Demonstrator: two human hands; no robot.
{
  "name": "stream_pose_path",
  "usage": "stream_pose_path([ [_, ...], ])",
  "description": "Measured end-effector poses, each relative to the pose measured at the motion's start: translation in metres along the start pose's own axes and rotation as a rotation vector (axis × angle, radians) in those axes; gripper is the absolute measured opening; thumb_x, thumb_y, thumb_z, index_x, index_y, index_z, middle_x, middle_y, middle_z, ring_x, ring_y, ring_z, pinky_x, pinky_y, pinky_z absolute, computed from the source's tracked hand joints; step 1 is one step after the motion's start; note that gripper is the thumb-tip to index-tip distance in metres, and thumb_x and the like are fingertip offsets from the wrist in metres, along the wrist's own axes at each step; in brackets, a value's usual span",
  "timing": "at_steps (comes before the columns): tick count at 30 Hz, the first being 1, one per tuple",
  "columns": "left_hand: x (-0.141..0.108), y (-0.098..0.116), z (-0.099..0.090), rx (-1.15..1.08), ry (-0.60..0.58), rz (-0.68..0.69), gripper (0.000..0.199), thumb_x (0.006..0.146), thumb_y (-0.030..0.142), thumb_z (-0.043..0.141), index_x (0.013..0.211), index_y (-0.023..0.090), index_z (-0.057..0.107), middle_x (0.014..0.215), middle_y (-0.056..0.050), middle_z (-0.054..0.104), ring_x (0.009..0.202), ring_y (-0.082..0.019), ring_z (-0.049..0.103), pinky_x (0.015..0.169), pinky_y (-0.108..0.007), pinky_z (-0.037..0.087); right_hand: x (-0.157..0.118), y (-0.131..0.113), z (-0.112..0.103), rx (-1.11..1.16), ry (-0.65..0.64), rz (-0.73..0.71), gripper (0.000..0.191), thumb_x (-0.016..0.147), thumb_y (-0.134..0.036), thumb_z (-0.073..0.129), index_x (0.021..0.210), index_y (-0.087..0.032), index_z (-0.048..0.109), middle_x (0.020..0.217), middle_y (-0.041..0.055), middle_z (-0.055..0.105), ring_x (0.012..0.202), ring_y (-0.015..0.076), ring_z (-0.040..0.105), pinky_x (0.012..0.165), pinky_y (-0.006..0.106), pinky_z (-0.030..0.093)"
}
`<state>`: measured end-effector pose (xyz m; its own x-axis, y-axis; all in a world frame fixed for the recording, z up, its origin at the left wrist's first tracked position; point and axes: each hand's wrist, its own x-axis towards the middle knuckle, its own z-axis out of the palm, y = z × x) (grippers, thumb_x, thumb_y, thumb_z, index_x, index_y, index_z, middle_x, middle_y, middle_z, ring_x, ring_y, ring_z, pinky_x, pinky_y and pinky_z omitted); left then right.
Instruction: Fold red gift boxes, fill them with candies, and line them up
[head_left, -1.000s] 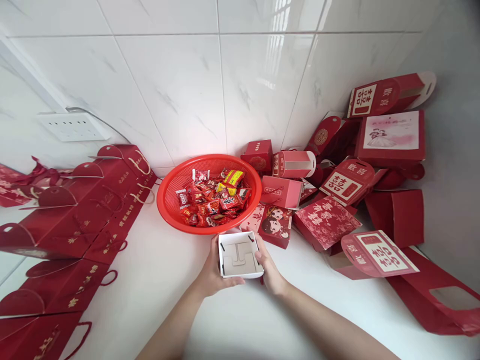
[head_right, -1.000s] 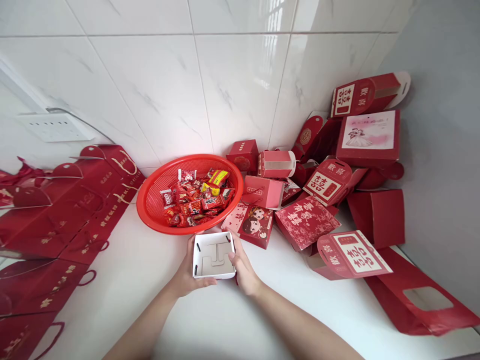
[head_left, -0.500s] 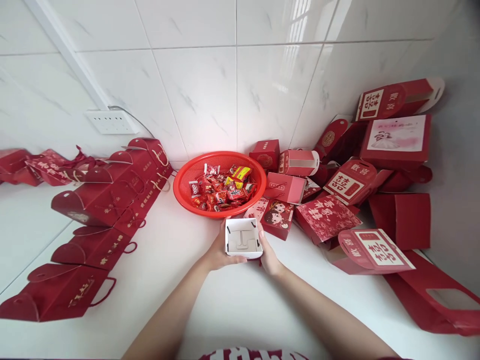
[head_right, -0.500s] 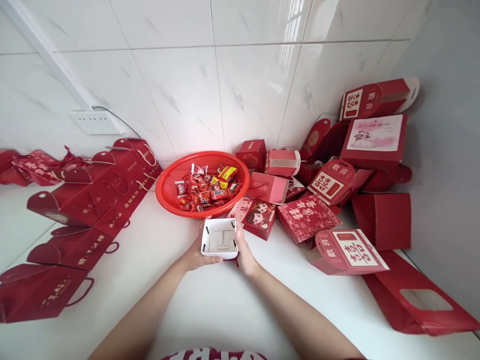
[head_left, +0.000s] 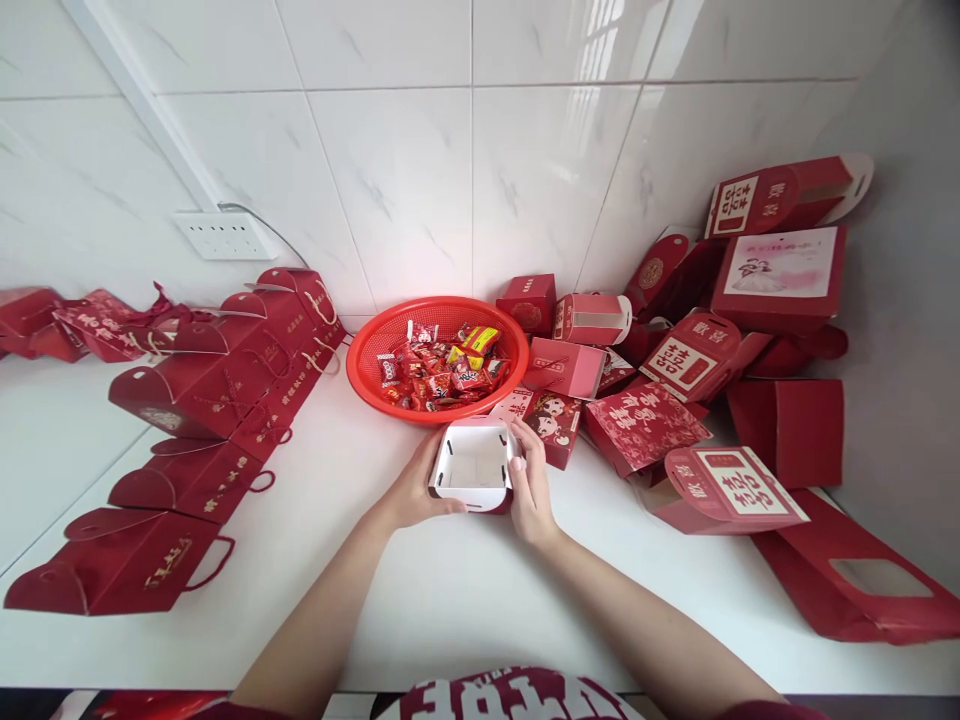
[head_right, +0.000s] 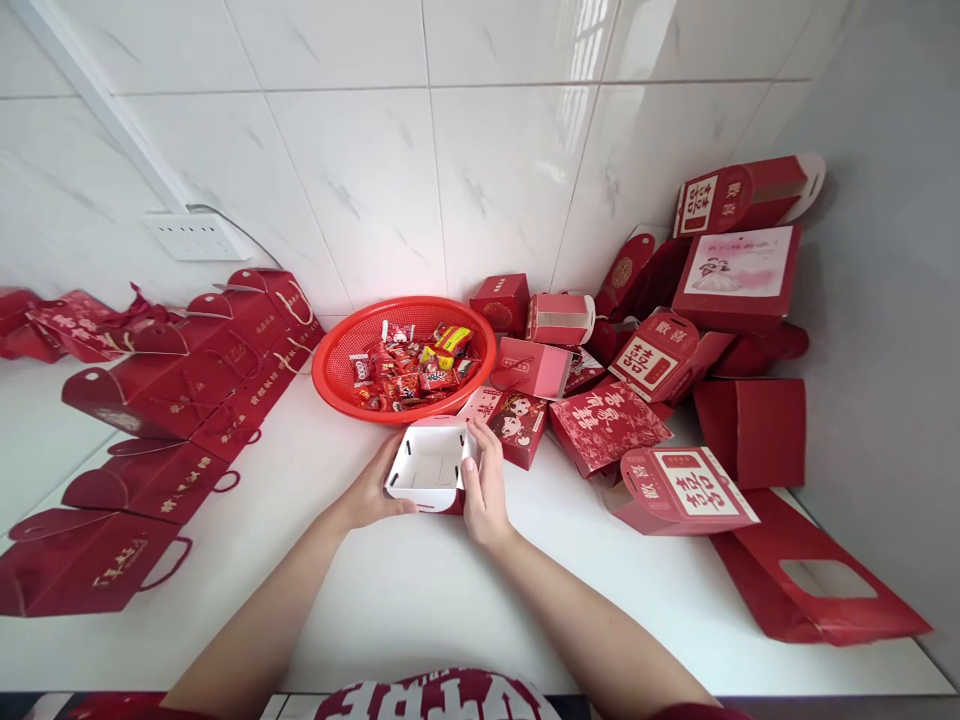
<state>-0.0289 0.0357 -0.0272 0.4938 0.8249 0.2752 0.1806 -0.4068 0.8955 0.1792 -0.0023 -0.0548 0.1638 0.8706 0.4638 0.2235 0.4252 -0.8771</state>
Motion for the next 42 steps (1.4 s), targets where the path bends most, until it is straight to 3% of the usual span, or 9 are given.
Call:
stream_pose_path([
  [6, -0.012, 0.042, -0.030, 0.530, -0.149, -0.265, 0.106, 0.079, 0.062, 0.069, 0.160, 0.025, 0.011, 0.163, -0.012, 0.025, 0.148, -0.037, 0.027, 0.119, -0.049, 0.028, 0.012, -0.011, -0.016, -0.239, 0.056, -0.185, 0.038, 0.100, -0.029, 0.047, 0.138, -0.026, 0.045, 0.149, 0.0140, 0.040, 0.141, 0.0305, 0.037, 0.112, 0.062, 0.033],
  [11, -0.009, 0.096, -0.064, 0.727, -0.127, -0.399, 0.061, 0.094, 0.061, 0.046, 0.146, 0.030, 0.048, 0.149, -0.004, 0.051, 0.135, -0.029, 0.049, 0.112, -0.040, 0.039, 0.041, -0.037, -0.040, -0.286, 0.101, -0.414, 0.041, 0.093, -0.016, 0.054, 0.132, -0.024, 0.049, 0.141, 0.0157, 0.047, 0.133, 0.0321, 0.046, 0.103, 0.060, 0.044],
  [15, 0.039, 0.120, -0.102, 0.776, 0.004, -0.317, 0.046, 0.090, 0.059, 0.054, 0.124, 0.031, 0.067, 0.129, 0.000, 0.068, 0.119, -0.025, 0.062, 0.098, -0.030, 0.048, 0.080, -0.078, -0.050, -0.203, 0.257, -0.592, 0.039, 0.088, -0.014, 0.058, 0.126, -0.024, 0.055, 0.130, 0.0139, 0.055, 0.125, 0.0319, 0.053, 0.100, 0.059, 0.047],
  [17, 0.079, 0.114, -0.120, 0.779, 0.112, -0.317, 0.039, 0.093, 0.054, 0.052, 0.116, 0.029, 0.071, 0.123, 0.000, 0.071, 0.114, -0.023, 0.064, 0.099, -0.028, 0.047, 0.096, -0.101, -0.051, -0.163, 0.320, -0.633, 0.034, 0.089, -0.015, 0.057, 0.121, -0.024, 0.058, 0.125, 0.0125, 0.060, 0.121, 0.0310, 0.056, 0.098, 0.058, 0.049],
  [22, 0.169, 0.058, -0.142, 0.773, 0.074, -0.811, 0.026, 0.090, 0.033, 0.066, 0.106, 0.013, 0.070, 0.115, -0.012, 0.069, 0.114, -0.029, 0.062, 0.099, -0.040, 0.048, 0.109, -0.142, -0.050, -0.064, 0.299, -0.716, 0.028, 0.087, -0.007, 0.054, 0.109, -0.022, 0.065, 0.108, 0.0103, 0.066, 0.104, 0.0279, 0.065, 0.087, 0.052, 0.056],
  [29, 0.194, -0.010, -0.143, 0.482, -0.029, -1.125, 0.033, 0.095, 0.035, 0.061, 0.121, 0.015, 0.060, 0.118, -0.010, 0.064, 0.101, -0.022, 0.065, 0.085, -0.041, 0.057, 0.113, -0.140, -0.064, -0.163, 0.074, -0.840, 0.033, 0.082, 0.001, 0.053, 0.106, -0.016, 0.068, 0.104, 0.0109, 0.069, 0.093, 0.0249, 0.068, 0.069, 0.040, 0.059],
  [36, 0.188, -0.005, -0.156, 0.095, -0.069, -0.853, 0.060, 0.080, 0.069, 0.062, 0.109, 0.017, 0.071, 0.106, -0.015, 0.073, 0.094, -0.025, 0.070, 0.076, -0.032, 0.058, 0.127, -0.135, -0.071, -0.151, 0.039, -0.810, 0.035, 0.082, 0.002, 0.054, 0.109, -0.016, 0.068, 0.097, 0.0086, 0.072, 0.089, 0.0231, 0.070, 0.066, 0.036, 0.059],
  [39, 0.191, -0.006, -0.155, 0.087, 0.019, -0.719, 0.057, 0.088, 0.067, 0.051, 0.112, 0.018, 0.068, 0.107, -0.013, 0.073, 0.095, -0.021, 0.070, 0.079, -0.028, 0.056, 0.129, -0.133, -0.073, -0.181, 0.020, -0.825, 0.038, 0.081, 0.003, 0.054, 0.111, -0.016, 0.067, 0.099, 0.0092, 0.072, 0.089, 0.0229, 0.070, 0.066, 0.036, 0.059],
  [42, 0.194, -0.018, -0.153, 0.226, 0.094, -0.760, 0.044, 0.093, 0.054, 0.057, 0.110, 0.014, 0.066, 0.102, -0.010, 0.071, 0.088, -0.019, 0.069, 0.077, -0.031, 0.056, 0.129, -0.131, -0.076, -0.249, 0.013, -0.826, 0.040, 0.082, 0.002, 0.053, 0.113, -0.019, 0.066, 0.099, 0.0080, 0.072, 0.089, 0.0223, 0.070, 0.066, 0.036, 0.060],
])
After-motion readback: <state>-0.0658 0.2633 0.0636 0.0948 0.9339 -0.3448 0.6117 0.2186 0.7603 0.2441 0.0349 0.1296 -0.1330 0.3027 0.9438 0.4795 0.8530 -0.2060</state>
